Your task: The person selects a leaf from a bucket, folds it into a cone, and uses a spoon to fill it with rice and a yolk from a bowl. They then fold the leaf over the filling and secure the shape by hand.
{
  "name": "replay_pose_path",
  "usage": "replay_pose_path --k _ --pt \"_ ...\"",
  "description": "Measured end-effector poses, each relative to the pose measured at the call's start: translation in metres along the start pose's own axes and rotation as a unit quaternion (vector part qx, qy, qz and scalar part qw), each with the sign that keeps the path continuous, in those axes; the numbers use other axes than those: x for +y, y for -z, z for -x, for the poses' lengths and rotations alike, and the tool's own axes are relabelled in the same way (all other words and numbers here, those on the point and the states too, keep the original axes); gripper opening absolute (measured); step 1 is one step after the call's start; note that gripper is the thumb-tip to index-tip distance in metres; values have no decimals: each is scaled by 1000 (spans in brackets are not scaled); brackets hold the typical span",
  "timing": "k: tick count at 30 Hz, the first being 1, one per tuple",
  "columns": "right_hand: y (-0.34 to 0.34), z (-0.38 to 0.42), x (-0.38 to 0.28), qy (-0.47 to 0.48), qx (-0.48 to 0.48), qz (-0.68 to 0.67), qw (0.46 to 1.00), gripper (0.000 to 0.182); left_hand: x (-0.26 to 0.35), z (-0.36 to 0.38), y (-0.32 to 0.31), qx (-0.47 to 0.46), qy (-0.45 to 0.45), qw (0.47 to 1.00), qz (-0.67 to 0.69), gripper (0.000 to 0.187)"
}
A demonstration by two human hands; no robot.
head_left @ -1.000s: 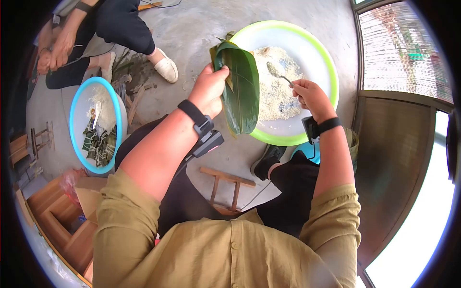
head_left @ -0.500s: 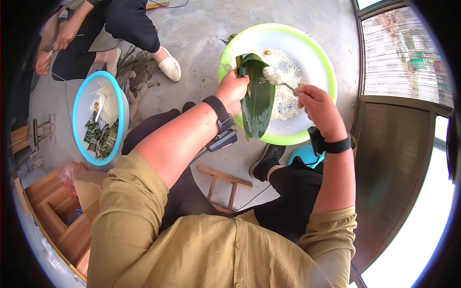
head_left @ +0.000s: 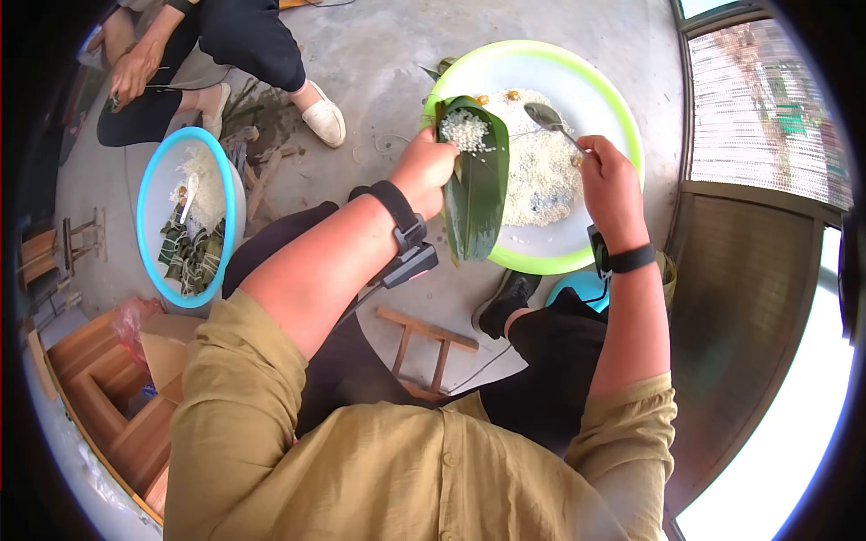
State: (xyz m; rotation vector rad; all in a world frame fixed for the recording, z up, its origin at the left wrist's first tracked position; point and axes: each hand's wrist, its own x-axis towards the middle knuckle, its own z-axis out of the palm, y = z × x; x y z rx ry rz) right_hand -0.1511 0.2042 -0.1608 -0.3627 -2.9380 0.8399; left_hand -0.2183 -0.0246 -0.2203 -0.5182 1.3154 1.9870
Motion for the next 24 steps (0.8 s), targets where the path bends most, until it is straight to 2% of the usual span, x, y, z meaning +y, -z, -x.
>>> replay_pose_path --k 4,7,8,11,14,20,24 --pt "-34 -5 60 -48 -80 168 981 28 10 9 3 24 8 1000 3 25" --pt "-55 -11 75 -96 -108 136 980 31 12 11 7 18 -9 1000 15 25" --pt "-66 -12 80 -78 -106 99 986 32 12 9 10 22 -11 1000 8 25" --pt "-103 -21 73 -146 -193 -38 969 33 13 11 12 28 -8 999 14 28" --pt "-118 -24 41 -276 -210 -254 903 32 14 11 10 24 -9 999 28 30" --pt "-88 -23 36 -298 -215 -413 833 28 13 9 9 23 -18 999 25 27" --pt "-47 -12 24 -268 -201 -438 834 25 14 9 6 -4 -25 999 25 28"
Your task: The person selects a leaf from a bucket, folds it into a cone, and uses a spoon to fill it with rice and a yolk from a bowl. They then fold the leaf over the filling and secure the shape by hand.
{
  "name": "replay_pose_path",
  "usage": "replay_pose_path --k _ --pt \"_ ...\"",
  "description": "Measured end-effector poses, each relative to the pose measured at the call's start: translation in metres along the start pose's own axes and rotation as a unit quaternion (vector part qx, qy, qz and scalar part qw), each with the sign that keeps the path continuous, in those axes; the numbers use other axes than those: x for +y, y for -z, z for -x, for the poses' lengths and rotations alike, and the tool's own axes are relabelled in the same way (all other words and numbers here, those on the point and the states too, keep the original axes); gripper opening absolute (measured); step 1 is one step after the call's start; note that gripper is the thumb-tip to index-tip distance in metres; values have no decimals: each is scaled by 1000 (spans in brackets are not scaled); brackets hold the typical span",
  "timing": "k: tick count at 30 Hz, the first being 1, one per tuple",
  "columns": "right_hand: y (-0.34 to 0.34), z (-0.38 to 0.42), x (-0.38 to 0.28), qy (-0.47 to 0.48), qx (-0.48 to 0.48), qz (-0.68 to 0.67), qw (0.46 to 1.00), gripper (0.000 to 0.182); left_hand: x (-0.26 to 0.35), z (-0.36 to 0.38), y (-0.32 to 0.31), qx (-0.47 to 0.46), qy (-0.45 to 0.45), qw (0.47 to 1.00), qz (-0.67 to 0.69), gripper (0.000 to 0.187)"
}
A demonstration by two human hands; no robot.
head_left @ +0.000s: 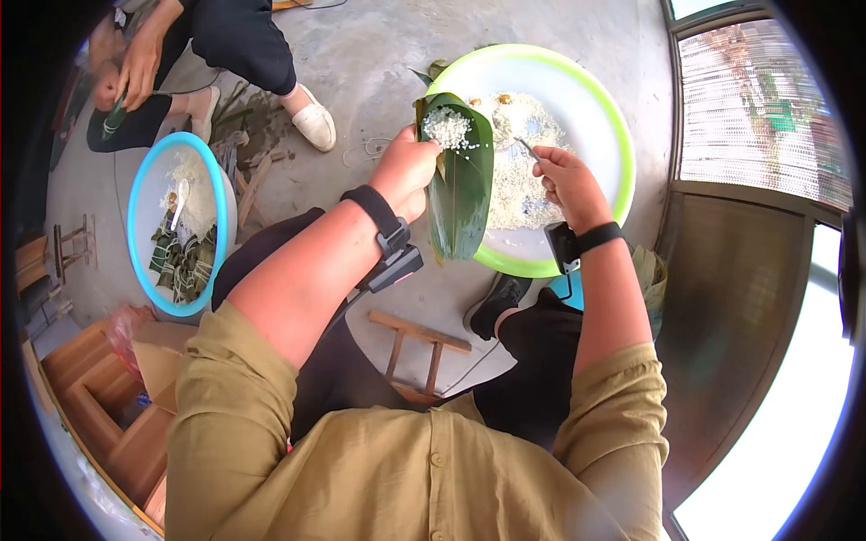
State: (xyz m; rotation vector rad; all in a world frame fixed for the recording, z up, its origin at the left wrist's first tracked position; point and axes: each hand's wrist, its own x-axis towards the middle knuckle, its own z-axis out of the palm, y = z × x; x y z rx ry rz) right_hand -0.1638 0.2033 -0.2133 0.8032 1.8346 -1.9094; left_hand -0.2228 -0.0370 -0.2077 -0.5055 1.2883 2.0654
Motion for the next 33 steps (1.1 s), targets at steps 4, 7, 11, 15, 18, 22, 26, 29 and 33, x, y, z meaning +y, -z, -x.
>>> replay_pose_path --k 4,7,11,15,18,22,26,29,33 --pt "5 36 -21 26 26 -1 999 24 2 4 -9 -11 18 1000 8 29" --pt "0 52 -29 66 43 53 996 23 0 4 -16 -4 34 999 4 30" --pt "-17 53 -11 253 63 262 929 23 -5 7 -26 5 63 998 -30 32" --pt "-36 68 -26 342 130 388 846 20 -9 6 -27 -9 73 997 -16 34" --pt "-23 60 -31 275 169 318 892 21 -2 8 -24 -9 60 998 3 34" --pt "21 18 6 186 190 485 833 27 5 10 -15 -13 32 999 13 31" --pt "25 -14 37 87 134 566 808 31 11 10 -9 -3 6 999 34 28" --pt "7 -36 55 82 62 511 853 34 12 7 -3 12 -20 999 31 29" --pt "-28 -42 53 20 17 340 940 33 17 11 -3 23 -19 999 14 31"
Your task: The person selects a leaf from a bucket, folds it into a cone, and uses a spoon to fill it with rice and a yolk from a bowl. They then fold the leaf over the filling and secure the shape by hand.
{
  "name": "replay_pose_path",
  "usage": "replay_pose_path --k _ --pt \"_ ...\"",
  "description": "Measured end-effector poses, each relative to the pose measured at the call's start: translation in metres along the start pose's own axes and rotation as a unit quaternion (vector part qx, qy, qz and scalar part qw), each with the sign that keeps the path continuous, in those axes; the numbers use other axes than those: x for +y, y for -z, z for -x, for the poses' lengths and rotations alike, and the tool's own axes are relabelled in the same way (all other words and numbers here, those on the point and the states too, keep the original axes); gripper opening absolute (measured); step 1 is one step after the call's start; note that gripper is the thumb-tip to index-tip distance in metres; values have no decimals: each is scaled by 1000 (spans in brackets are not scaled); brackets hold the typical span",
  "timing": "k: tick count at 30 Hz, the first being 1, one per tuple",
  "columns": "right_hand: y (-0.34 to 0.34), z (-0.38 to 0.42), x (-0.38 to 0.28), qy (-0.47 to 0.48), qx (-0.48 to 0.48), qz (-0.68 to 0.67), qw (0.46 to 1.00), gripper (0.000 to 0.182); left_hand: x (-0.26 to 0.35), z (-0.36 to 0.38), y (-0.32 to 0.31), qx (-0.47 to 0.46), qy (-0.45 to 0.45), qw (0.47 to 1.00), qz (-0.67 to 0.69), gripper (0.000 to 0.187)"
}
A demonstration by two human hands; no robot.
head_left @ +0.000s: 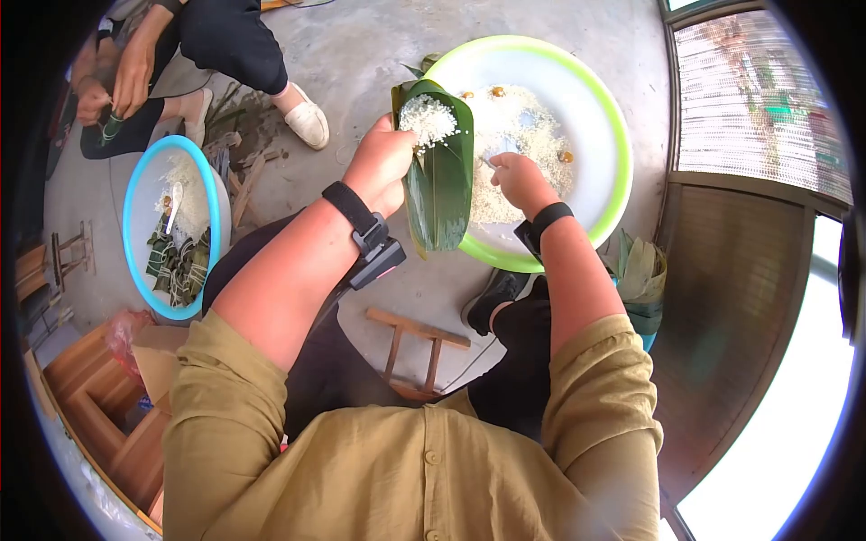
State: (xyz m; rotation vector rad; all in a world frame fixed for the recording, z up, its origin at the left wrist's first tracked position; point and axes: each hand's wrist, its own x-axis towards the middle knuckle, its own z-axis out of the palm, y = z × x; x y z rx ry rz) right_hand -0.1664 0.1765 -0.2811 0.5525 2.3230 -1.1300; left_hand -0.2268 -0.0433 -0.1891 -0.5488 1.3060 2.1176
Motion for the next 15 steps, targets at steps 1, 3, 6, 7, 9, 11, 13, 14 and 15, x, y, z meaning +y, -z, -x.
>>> replay_pose_path --k 1,3,6,7,9,11,13,14,15 --pt "2 2 -5 -24 -12 -57 998 33 1 2 0 2 3 1000 -10 31" --pt "7 3 -7 -51 -39 -164 984 36 3 3 2 -2 8 1000 -11 31" --pt "25 13 -1 -54 -57 -244 967 34 1 3 4 -14 14 1000 10 31" --pt "31 20 -6 -52 -46 -248 966 34 1 3 3 -13 15 1000 10 31" --pt "44 34 -11 -44 -37 -270 961 34 4 6 -2 -12 21 1000 3 31" --pt "57 49 -20 -40 -27 -295 954 33 5 5 -2 -14 39 999 13 31" --pt "70 63 -21 -29 -11 -309 951 32 1 3 -6 -23 45 998 25 30" --pt "74 71 -25 -23 -3 -316 948 31 -2 3 -6 -31 46 998 27 30" --pt "79 82 -36 -28 14 -318 948 28 -4 1 -6 -38 48 998 29 30"
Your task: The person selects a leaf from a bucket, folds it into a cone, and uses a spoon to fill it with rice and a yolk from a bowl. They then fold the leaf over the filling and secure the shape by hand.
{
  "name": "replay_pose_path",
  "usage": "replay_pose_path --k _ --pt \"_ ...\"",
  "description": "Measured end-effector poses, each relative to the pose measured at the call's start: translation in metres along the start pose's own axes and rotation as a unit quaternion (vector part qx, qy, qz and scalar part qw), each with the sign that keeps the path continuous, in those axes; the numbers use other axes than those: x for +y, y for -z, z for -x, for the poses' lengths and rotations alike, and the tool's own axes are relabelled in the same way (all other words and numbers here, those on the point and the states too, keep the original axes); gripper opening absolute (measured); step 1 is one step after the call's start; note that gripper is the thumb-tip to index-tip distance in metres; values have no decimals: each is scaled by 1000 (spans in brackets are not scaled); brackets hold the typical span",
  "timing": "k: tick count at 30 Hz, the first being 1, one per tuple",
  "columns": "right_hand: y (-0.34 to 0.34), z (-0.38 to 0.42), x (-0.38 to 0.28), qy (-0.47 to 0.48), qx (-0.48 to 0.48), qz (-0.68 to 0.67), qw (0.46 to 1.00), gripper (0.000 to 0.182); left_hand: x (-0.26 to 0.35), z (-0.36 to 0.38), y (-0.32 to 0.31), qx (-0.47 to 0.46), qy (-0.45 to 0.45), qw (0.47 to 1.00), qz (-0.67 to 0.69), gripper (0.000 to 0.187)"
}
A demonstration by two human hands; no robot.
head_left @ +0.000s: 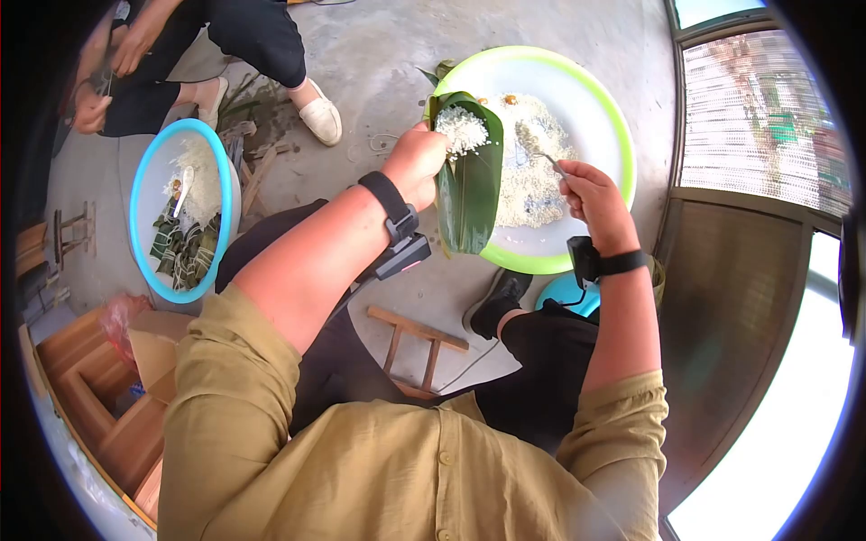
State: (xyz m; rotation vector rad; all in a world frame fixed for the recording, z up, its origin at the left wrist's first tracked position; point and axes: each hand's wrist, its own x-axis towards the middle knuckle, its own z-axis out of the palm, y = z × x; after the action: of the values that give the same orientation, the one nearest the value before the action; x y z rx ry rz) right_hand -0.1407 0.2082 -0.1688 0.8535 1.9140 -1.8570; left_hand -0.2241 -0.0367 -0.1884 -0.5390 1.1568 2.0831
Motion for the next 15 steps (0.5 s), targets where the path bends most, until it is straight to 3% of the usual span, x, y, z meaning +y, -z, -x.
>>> replay_pose_path --k 4,7,9,11,15 --pt "-8 25 -23 32 -3 -1 999 28 1 2 -8 6 19 1000 3 30" --pt "-31 25 -25 74 -9 74 994 28 -1 6 -15 11 40 999 -2 31" --pt "-38 14 -6 222 21 249 943 24 -8 4 -16 6 56 998 -11 32" --pt "-51 18 -4 371 84 405 831 23 -8 11 -22 12 59 998 -19 33" --pt "-50 27 -16 377 131 397 826 20 -9 5 -11 8 45 999 -20 33"
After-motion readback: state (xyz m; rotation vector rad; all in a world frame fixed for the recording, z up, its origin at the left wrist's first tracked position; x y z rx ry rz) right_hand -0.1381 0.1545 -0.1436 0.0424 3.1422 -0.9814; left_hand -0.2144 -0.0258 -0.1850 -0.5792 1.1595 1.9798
